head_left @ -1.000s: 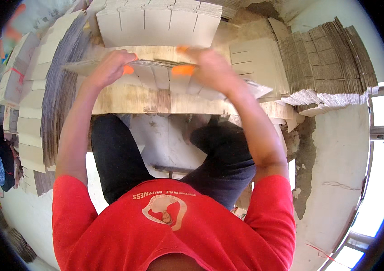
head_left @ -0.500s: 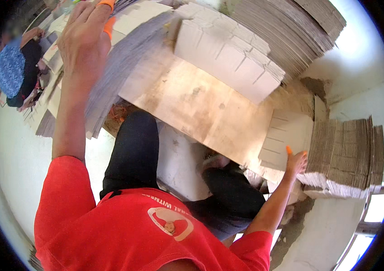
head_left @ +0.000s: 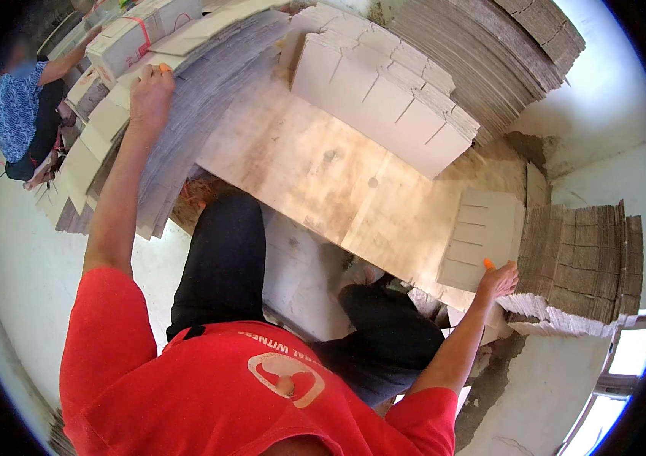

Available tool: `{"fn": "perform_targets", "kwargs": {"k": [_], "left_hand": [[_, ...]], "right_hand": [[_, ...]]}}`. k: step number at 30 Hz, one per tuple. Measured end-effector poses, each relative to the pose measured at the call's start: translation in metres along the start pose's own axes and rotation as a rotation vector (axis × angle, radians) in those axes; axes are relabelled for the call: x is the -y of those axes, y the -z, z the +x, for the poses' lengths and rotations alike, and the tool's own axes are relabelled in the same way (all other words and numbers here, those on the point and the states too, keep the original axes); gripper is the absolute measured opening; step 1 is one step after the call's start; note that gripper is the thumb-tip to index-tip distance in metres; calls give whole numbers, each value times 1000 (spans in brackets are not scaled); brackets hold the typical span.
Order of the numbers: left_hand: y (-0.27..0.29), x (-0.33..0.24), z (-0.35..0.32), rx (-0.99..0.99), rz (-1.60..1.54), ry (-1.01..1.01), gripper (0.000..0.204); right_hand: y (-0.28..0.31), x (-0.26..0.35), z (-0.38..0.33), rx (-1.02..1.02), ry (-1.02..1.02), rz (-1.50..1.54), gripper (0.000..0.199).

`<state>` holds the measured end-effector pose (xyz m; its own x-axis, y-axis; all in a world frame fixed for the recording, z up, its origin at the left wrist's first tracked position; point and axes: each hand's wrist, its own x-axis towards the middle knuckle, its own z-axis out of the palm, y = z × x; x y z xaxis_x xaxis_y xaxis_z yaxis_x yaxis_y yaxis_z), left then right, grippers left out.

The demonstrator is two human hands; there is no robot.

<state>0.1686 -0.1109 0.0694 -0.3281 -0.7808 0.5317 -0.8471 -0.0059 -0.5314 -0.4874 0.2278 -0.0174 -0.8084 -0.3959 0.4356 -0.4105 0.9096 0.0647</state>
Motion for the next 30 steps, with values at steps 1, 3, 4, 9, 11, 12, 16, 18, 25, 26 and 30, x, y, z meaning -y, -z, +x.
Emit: {"fn": "perform_targets", "kwargs": {"k": [1, 3, 4, 9, 11, 12, 16, 18, 25, 26, 30], "left_hand": [[-6, -6, -4, 30, 6, -19, 30], [-10, -11, -8, 76, -45, -40, 33], [-13, -9, -11, 94, -101, -37, 34], [-19, -6, -12, 170, -220, -35, 45], [-18, -1, -13, 208, -253, -28, 47], [-26, 1, -14, 155, -290, -41, 46], [-44, 8, -21, 43, -380, -61, 44], [-34, 11, -31, 52, -338, 3, 45], [32, -88, 15, -109, -712, -136, 42], [41, -116, 22, -163, -800, -224, 40], [84, -229, 66, -66, -1138, -360, 44]], "right_hand": [[-2, -3, 1, -8, 0, 19, 59], [-3, -7, 1, -18, -6, 53, 59], [-7, -7, 3, -61, 22, 92, 56], [-24, -29, 25, -187, 115, 202, 43], [-17, -35, 37, -30, 100, 370, 38], [-20, -47, 46, -9, 53, 561, 38], [-16, -47, 45, -275, 59, 882, 34], [28, -18, 33, -266, -59, 730, 33], [60, 8, 27, -212, -33, 419, 36], [62, 15, 24, -153, -31, 400, 38], [40, 18, 30, -129, -56, 514, 37]]}}
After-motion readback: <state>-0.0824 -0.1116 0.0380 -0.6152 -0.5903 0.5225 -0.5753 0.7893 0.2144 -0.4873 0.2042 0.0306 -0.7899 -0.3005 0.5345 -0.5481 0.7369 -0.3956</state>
